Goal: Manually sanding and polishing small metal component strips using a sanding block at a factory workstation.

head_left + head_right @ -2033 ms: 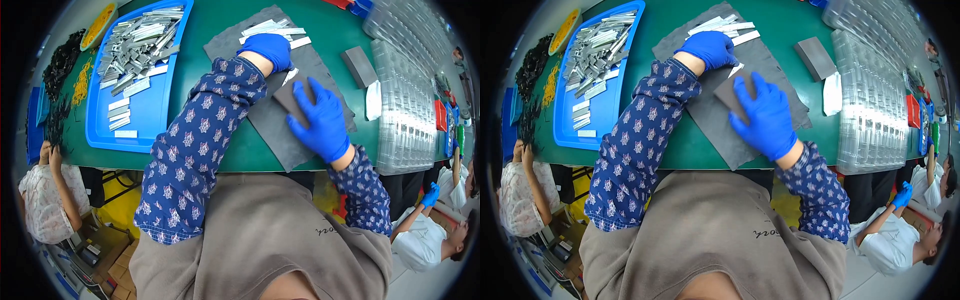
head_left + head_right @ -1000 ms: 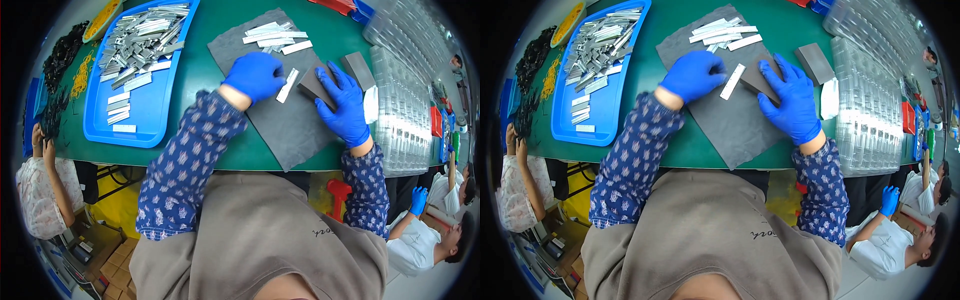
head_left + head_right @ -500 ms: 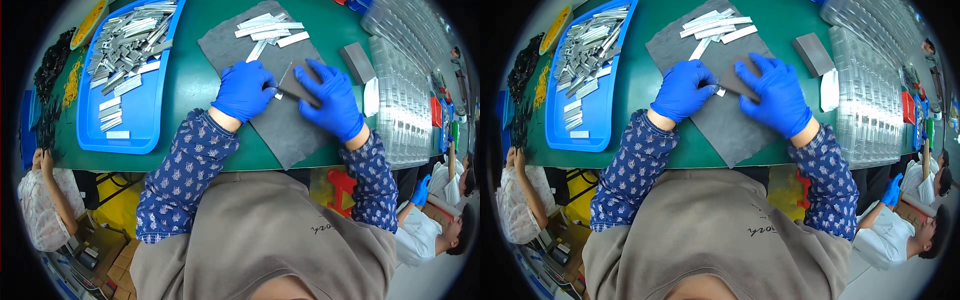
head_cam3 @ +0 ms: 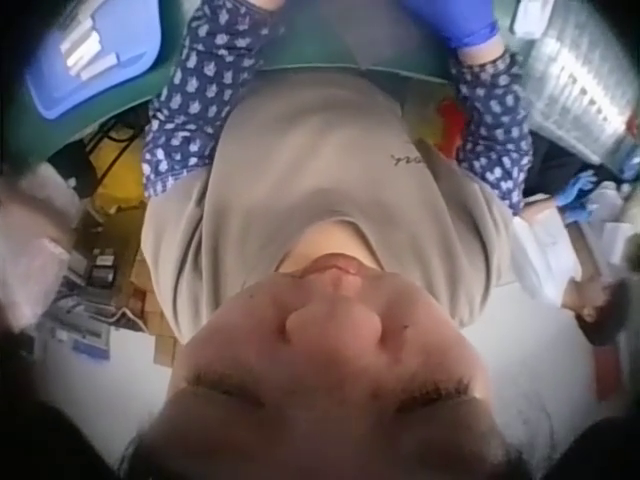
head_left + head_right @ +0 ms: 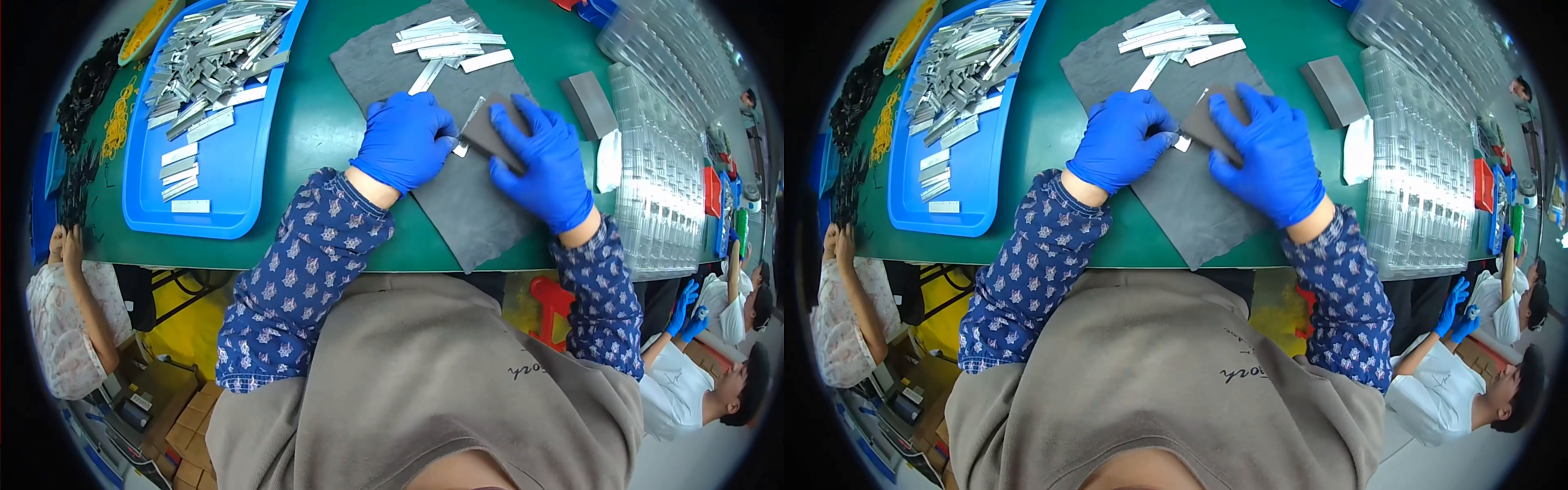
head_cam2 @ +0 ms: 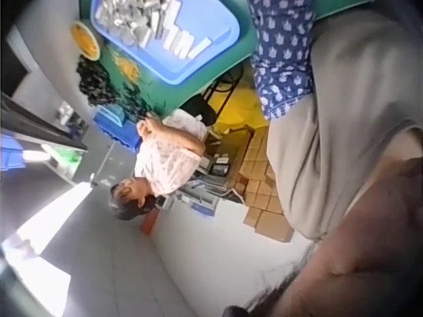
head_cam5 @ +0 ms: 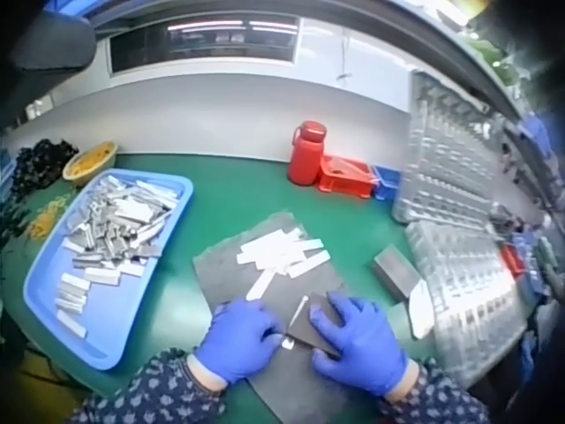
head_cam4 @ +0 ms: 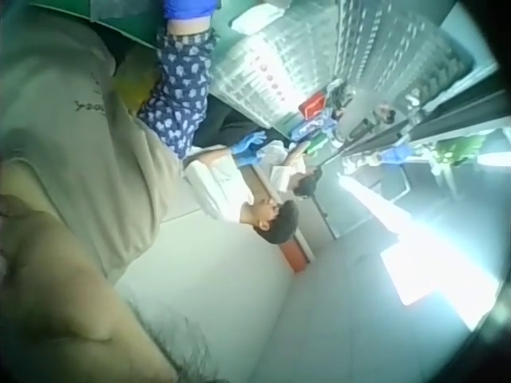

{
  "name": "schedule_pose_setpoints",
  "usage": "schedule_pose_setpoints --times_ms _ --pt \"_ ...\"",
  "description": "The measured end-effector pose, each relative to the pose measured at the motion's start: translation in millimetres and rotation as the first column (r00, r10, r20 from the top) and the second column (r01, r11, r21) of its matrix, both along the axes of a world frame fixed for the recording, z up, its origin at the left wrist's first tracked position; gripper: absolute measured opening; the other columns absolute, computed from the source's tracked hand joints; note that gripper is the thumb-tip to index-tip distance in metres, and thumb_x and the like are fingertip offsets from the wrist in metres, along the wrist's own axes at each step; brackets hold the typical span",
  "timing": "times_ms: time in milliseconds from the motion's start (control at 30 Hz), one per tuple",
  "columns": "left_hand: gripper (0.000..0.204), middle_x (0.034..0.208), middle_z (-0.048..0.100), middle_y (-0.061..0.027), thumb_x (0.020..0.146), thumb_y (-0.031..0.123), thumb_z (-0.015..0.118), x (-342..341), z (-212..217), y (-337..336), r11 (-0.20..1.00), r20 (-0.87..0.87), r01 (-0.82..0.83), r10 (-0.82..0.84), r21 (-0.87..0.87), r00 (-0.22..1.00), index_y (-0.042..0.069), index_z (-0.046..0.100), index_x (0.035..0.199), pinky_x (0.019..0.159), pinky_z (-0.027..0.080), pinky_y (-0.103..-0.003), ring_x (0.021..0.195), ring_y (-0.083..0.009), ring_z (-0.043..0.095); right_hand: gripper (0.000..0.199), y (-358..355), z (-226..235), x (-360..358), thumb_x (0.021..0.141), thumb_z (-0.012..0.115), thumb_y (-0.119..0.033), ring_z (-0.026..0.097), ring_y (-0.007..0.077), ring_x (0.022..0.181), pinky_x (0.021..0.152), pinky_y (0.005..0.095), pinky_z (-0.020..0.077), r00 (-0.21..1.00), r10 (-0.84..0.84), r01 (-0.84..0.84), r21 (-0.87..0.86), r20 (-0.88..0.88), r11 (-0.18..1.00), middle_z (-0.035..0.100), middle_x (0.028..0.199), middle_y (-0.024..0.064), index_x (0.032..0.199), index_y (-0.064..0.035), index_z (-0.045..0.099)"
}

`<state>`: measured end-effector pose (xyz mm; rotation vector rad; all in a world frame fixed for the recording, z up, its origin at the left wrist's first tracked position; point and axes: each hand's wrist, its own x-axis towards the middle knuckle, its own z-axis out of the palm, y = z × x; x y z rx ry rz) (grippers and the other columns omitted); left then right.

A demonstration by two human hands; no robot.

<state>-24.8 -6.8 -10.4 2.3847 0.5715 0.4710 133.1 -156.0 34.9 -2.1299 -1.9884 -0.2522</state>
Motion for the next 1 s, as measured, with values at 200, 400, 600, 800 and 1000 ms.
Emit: schedule_pose_setpoints --times_ms 200,400,600,800,1000 --pt "0.006 0.085 0.059 -0.0017 0.075 0.025 0.067 -3.0 1.9 2.4 1.000 -0.004 0.003 -0.003 0.005 1.000 0.020 0.069 0.074 0.083 0.038 -0.045 0.090 -0.0276 0.056 0.060 1.4 2.1 -0.9 0.070 0.069 -0.025 0.055 0.0363 0.108 0.094 0.0430 0.0421 0.996 0.068 -0.071 -0.051 -0.050 0.996 0.052 0.133 0.0177 0.129 -0.0178 0.059" --pt "0.006 0.083 0.060 -0.0027 0.076 0.022 0.067 -1.3 2.0 -0.4 0.999 0.017 -0.002 0.001 0.045 1.000 0.016 0.068 0.076 0.079 0.040 -0.042 0.086 -0.0271 0.057 0.057 6.3 -3.2 12.0 0.072 0.067 -0.027 0.054 0.0350 0.109 0.095 0.0426 0.0423 1.000 0.013 -0.013 0.008 -0.010 1.000 0.053 0.133 0.0158 0.128 -0.0174 0.060" --pt "0.010 0.078 0.062 -0.0034 0.076 0.023 0.067 8.8 4.5 4.0 0.996 -0.020 -0.035 0.037 0.086 0.999 0.013 0.068 0.078 0.072 0.042 -0.041 0.077 -0.0257 0.061 0.058 6.8 -2.9 11.5 0.072 0.067 -0.027 0.054 0.0349 0.110 0.095 0.0421 0.0422 0.999 0.027 -0.027 -0.024 -0.021 0.999 0.052 0.134 0.0158 0.129 -0.0176 0.060" --pt "0.008 0.080 0.062 -0.0026 0.075 0.025 0.067 9.7 -0.3 6.9 0.999 -0.039 -0.024 0.026 0.047 0.999 0.018 0.069 0.076 0.073 0.040 -0.044 0.083 -0.0265 0.061 0.061 -2.1 2.6 -9.5 0.070 0.070 -0.024 0.054 0.0371 0.110 0.095 0.0442 0.0420 0.995 0.097 -0.099 -0.069 -0.032 0.993 0.052 0.133 0.0173 0.129 -0.0188 0.059" --pt "0.007 0.085 0.061 -0.0012 0.076 0.028 0.067 9.6 -0.6 5.2 0.999 -0.064 -0.031 0.032 0.030 0.997 0.022 0.069 0.074 0.078 0.038 -0.046 0.088 -0.0270 0.058 0.060 3.3 -6.9 9.7 0.073 0.068 -0.028 0.053 0.0369 0.110 0.093 0.0435 0.0419 0.999 0.028 -0.028 -0.004 -0.035 1.000 0.051 0.132 0.0182 0.131 -0.0176 0.057"
